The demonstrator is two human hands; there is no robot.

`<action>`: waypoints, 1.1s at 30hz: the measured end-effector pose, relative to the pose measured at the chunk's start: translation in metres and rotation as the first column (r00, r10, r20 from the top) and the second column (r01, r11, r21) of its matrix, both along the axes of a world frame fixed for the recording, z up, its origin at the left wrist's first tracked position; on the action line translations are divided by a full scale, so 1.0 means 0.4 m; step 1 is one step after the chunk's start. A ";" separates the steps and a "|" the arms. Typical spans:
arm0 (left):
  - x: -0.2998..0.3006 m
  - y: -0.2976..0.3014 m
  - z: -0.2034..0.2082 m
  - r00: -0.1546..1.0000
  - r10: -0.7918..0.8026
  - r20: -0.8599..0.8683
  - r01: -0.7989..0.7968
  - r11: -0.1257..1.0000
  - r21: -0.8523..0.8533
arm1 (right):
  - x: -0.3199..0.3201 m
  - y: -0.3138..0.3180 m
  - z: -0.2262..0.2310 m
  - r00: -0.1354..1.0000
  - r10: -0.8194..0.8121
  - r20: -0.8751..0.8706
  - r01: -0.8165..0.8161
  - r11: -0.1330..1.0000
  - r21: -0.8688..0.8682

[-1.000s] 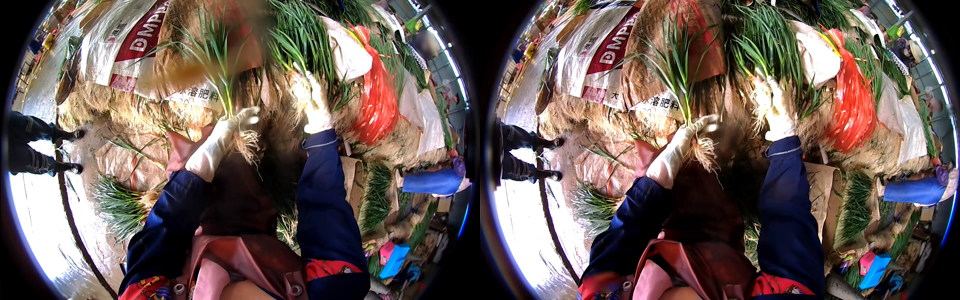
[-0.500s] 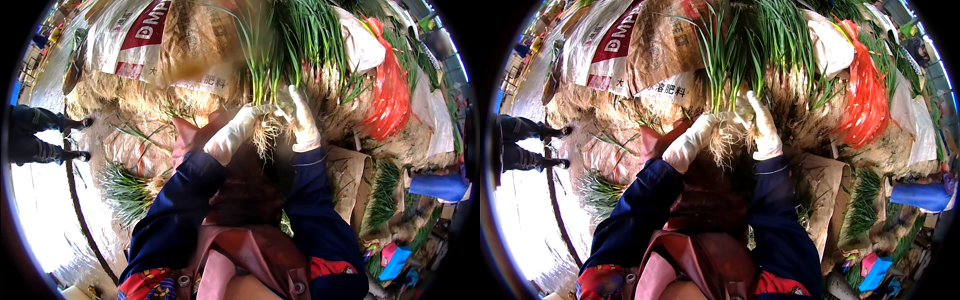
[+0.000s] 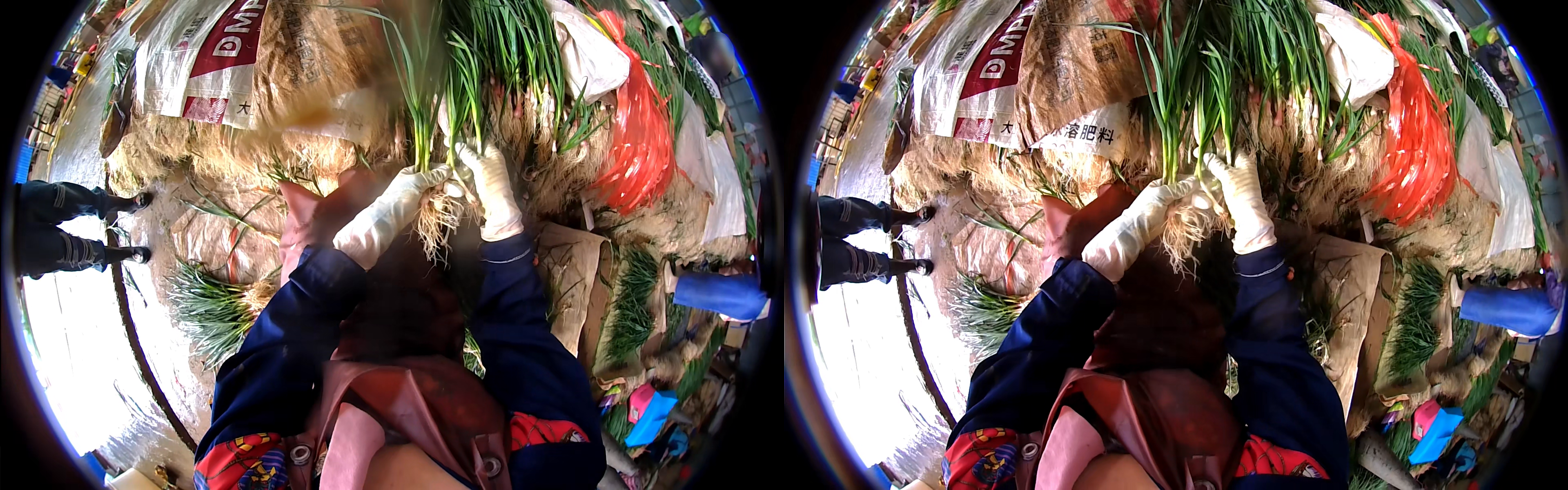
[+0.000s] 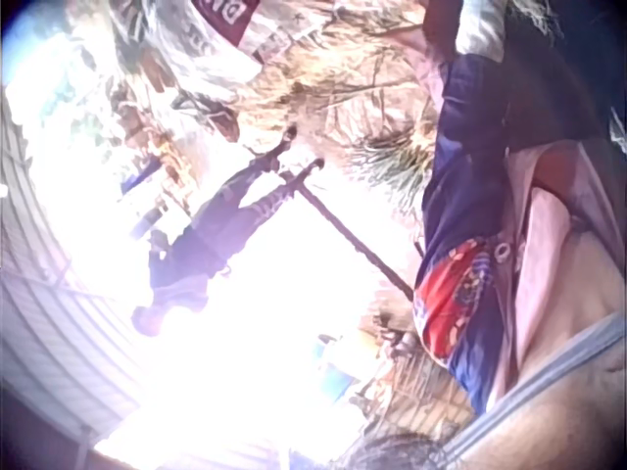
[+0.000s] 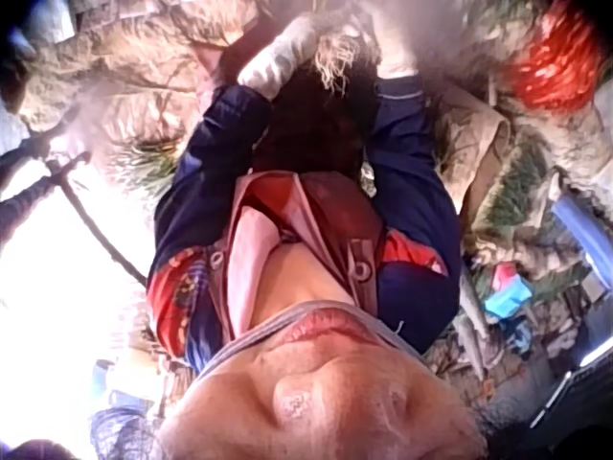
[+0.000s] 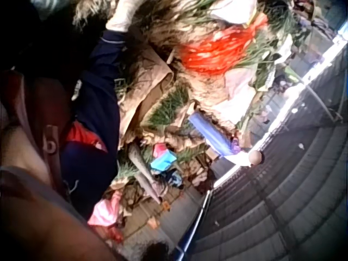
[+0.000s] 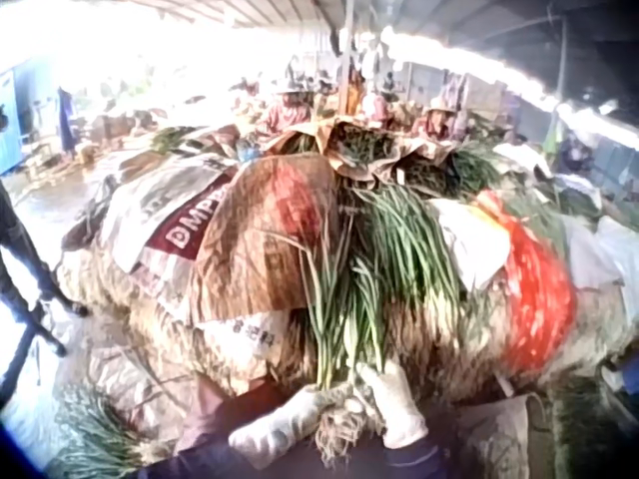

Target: The person bunches together green onions by hand, peeling away damaged outer layers and aligning the roots before placing the bunches aside.

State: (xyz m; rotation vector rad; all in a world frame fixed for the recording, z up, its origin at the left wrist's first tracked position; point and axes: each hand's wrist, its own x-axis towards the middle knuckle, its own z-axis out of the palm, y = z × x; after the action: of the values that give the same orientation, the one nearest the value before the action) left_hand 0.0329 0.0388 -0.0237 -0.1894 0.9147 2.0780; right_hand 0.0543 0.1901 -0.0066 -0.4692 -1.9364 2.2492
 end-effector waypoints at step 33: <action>0.084 -0.051 0.045 0.903 0.035 -0.428 -0.243 0.864 -0.441 | 0.034 -0.048 0.036 0.981 0.190 0.030 -0.181 0.966 -0.185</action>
State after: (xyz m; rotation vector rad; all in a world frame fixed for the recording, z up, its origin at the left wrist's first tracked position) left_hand 0.0666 0.0185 -0.0055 -0.0841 1.7319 2.0162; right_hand 0.0678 0.1709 0.0080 -0.3797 -1.8765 2.5700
